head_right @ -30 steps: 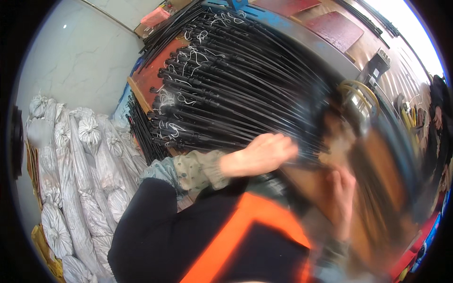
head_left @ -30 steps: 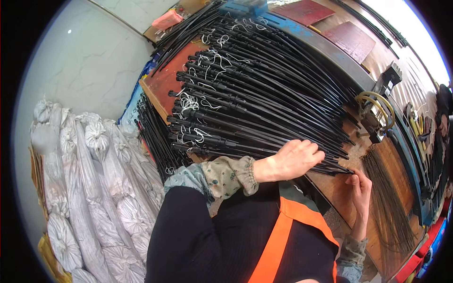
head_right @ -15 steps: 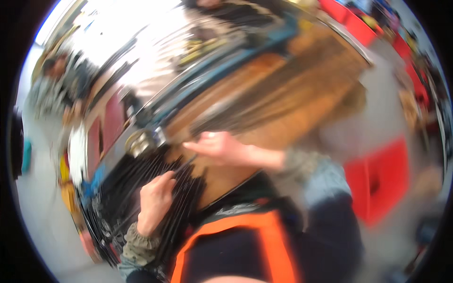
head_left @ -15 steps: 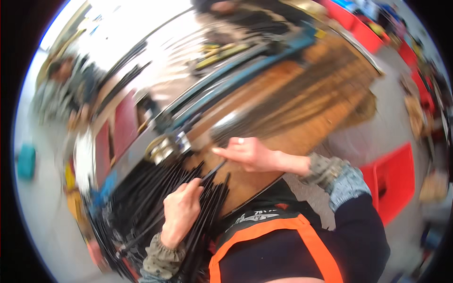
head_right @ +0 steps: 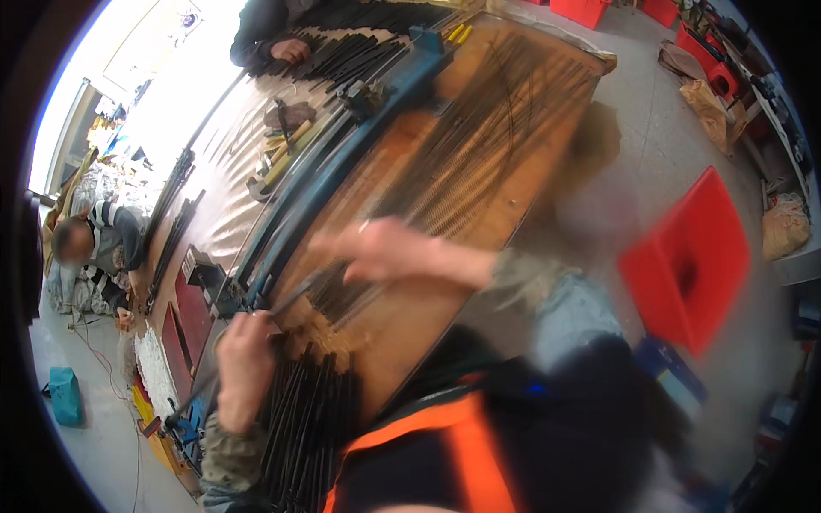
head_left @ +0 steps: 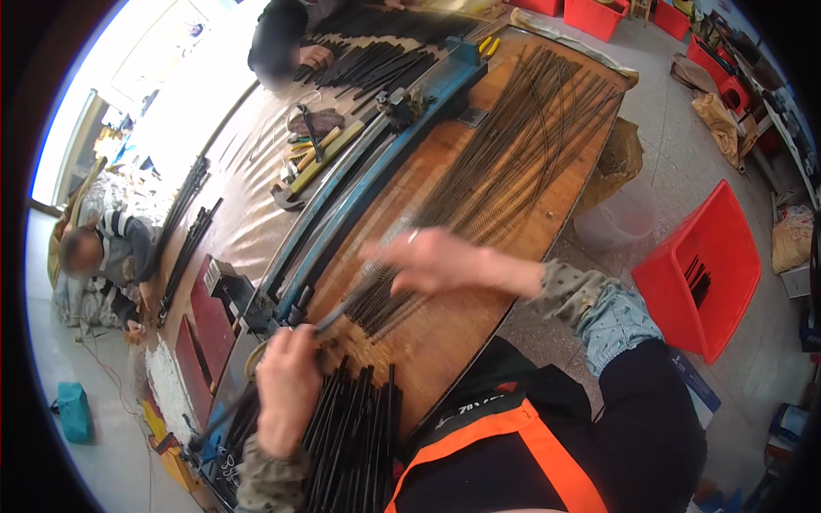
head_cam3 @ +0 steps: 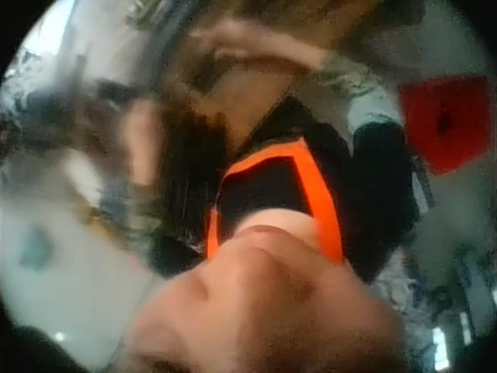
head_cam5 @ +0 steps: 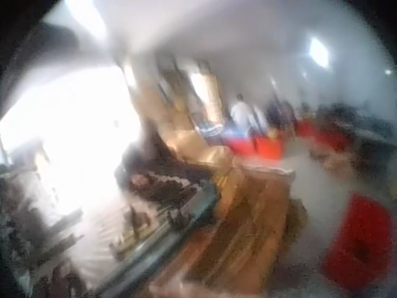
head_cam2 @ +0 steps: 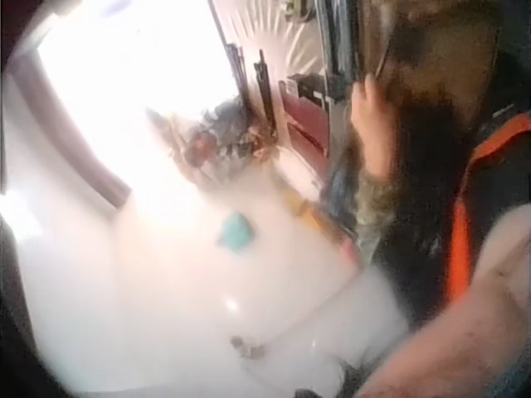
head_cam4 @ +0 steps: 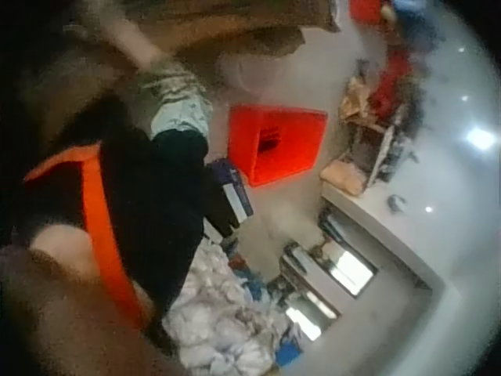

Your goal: The person assembles umbrella frame components by picking up metal rods and springs, inserting them into a mechanical press to attach the parts, and placing the assembled rods onto the table.

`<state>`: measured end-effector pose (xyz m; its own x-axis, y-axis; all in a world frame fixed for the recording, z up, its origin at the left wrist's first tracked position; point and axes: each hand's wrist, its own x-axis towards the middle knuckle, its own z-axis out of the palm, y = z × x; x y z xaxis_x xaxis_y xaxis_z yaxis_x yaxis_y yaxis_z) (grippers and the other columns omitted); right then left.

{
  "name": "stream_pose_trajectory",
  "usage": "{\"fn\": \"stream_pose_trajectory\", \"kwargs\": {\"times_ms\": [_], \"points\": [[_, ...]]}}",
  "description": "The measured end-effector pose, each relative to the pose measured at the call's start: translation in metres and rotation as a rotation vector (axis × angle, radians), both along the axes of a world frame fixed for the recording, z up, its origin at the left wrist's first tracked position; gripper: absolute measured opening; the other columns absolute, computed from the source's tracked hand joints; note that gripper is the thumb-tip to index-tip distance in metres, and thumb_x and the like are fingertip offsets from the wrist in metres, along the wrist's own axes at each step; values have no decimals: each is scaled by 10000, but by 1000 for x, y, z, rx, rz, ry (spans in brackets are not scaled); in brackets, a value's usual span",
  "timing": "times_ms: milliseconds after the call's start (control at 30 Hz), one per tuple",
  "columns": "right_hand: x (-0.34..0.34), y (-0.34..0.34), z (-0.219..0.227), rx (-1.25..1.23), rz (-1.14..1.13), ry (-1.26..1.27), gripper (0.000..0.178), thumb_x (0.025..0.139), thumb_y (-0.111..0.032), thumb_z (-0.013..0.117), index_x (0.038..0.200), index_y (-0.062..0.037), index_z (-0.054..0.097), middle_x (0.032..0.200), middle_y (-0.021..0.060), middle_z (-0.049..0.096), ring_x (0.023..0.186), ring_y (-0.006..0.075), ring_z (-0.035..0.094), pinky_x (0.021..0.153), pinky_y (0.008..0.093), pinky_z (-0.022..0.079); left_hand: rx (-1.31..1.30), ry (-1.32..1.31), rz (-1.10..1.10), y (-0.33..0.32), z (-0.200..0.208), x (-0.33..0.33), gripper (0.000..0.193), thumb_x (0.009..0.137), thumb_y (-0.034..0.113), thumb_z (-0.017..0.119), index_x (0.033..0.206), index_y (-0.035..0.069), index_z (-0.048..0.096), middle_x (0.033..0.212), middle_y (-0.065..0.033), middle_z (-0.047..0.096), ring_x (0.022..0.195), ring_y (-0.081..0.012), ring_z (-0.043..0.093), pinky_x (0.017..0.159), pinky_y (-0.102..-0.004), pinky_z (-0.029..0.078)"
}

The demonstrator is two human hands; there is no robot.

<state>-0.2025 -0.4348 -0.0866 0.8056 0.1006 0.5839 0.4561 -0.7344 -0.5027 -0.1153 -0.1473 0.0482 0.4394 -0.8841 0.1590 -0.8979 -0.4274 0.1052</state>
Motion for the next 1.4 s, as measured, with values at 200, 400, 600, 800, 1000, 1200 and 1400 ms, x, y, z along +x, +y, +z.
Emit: {"fn": "stream_pose_trajectory", "kwargs": {"times_ms": [200, 400, 600, 800, 1000, 1200, 1400], "points": [[12, -46, 36, -24, -176, 168, 710, 849, -316, 745, 1471, -174, 431, 812, 101, 673, 737, 234, 677, 636, 340, 549, -8, -58, -106, -50, 5, 35, 208, 880, 64, 634, 1079, 47, 575, 802, -145, 547, 708, -369, 597, 604, -461, 491], [13, -128, 26, -55, -542, 32, 429, 839, -314, 755, 1231, -162, 668, 855, 96, 707, 771, 227, 705, 663, 328, 550, 47, 11, -68, -77, -3, 47, 215, 902, 73, 592, 1112, 56, 551, 819, -154, 559, 781, -378, 614, 660, -463, 500], [11, -174, 8, -56, -574, -364, 227, 808, -184, 760, 1026, -126, 730, 693, 60, 637, 572, 241, 579, 591, 362, 498, 12, 40, -164, -93, -5, 40, 271, 884, 95, 624, 1147, 61, 571, 816, -145, 564, 749, -366, 616, 629, -457, 499], [-19, -160, 19, -254, -739, -561, 136, 787, -129, 743, 906, -135, 679, 691, 3, 617, 590, 195, 608, 538, 347, 491, 21, 80, -156, -83, -17, 46, 321, 877, 98, 641, 1194, 88, 593, 807, -153, 565, 732, -376, 618, 626, -467, 499], [17, -53, 18, 35, -118, -420, 548, 813, -176, 739, 1337, -137, 586, 860, 49, 664, 720, 242, 640, 657, 365, 534, 19, 118, -120, -85, -18, 43, 286, 881, 78, 632, 1166, 99, 619, 818, -152, 577, 747, -384, 623, 621, -468, 501], [15, -49, 13, 28, -325, -21, 533, 828, -276, 750, 1318, -130, 600, 764, 65, 621, 692, 199, 617, 660, 354, 511, -21, -17, -6, -38, 2, 60, 322, 874, 43, 628, 1192, 93, 643, 785, -142, 560, 724, -356, 609, 629, -452, 478], [30, -16, 42, 278, -57, -112, 463, 933, -361, 648, 1331, -132, 593, 746, 135, 600, 788, 241, 620, 701, 364, 505, -129, -7, 75, -2, 24, 58, 305, 875, 22, 619, 1171, 93, 645, 787, -136, 565, 714, -347, 603, 627, -443, 481]]}}
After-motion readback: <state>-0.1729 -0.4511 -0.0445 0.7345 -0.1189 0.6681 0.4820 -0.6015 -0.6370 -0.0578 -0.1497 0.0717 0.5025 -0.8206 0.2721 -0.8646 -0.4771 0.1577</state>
